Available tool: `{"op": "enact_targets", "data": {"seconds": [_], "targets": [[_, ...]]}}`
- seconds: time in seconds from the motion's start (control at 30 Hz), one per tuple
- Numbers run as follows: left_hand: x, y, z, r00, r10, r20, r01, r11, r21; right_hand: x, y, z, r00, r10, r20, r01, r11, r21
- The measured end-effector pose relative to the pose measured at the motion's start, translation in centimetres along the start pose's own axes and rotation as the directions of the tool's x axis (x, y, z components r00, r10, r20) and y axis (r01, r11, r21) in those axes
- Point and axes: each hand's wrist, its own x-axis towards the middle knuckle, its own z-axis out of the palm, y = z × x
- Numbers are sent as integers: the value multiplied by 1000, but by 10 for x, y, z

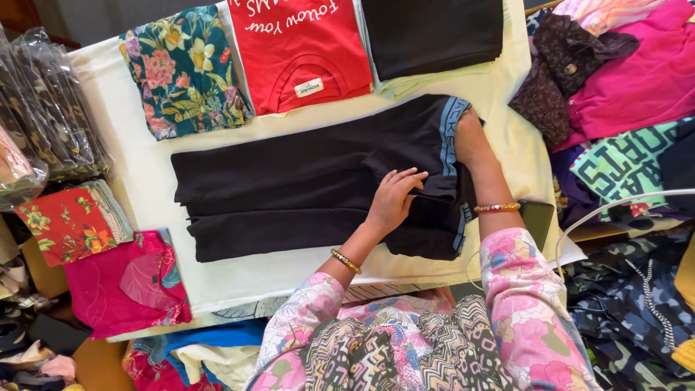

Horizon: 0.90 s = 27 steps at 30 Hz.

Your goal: The person folds a black polo shirt on a white table, smoothing the fabric and aligning the edges. They fold the sleeves inward, fold the shirt in half lengthwise, and then fold it into a compact square. The person buttons the collar and adjusts the final fold before placing the shirt on the table.

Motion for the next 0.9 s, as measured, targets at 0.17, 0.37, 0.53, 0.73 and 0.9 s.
{"op": "enact_targets", "data": {"seconds": [0.17,0.37,0.53,0.73,0.9], "targets": [[-4,3,5,999,16,-37,-15,1000,27,-3,-7,-3,992,125,22,-124,991,-45],[2,-3,17,1000,13,-24,-11,994,108,-6,-3,15,992,77,-96,-83,995,-59],[-1,-9,3,988,86,132,-112,973,200,-31,38,37,866,390,-314,-328,915,235],[-37,-63,-54,996,-80,-39,85,986,144,-9,-63,6,703,530,-474,-444,848,289],[-65,-126,-93,944,-244,-223,322,832,452,4,-134,46,983,175,49,-177,984,32]]}}
